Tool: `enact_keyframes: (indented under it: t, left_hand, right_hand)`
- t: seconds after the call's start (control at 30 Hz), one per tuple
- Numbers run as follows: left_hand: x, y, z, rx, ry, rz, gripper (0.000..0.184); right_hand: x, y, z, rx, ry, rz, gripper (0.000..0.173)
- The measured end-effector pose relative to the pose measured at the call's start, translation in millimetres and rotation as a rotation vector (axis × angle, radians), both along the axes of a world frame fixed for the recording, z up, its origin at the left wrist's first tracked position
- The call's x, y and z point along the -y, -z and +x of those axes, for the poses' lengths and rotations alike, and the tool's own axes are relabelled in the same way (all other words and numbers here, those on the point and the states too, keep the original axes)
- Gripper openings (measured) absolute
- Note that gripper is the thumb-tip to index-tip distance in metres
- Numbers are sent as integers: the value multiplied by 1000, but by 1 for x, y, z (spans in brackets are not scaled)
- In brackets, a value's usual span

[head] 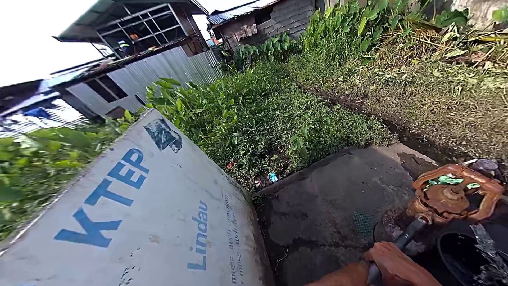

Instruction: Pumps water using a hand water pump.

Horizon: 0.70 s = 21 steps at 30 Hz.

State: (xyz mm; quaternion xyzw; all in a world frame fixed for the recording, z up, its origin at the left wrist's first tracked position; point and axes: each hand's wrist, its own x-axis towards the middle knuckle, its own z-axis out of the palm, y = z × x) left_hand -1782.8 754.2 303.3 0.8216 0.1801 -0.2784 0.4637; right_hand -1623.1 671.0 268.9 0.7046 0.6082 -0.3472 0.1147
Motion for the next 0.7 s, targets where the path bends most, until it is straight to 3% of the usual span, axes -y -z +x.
enact_keyframes:
  t: [0.1, 0.23, 0.4, 0.57, 0.7]
  left_hand:
    - [-6, -11, 21, -96, 50, -79, 59]
    - [-1, 66, 24, -154, 61, 231, 50]
    - [9, 114, 14, -165, 65, 392, 44]
    - [4, 220, 10, -73, 37, 468, 35]
    - [11, 307, 33, -168, -99, 310, 31]
  right_hand:
    - [0, -16, 11, -81, -7, 21, 35]
    - [-8, 31, -6, -117, 39, 30, 29]
    - [-7, 82, -19, -157, 107, 78, 18]
    - [-13, 152, -26, -101, 154, 70, 15]
    - [-14, 225, -24, -74, 295, 4, 21]
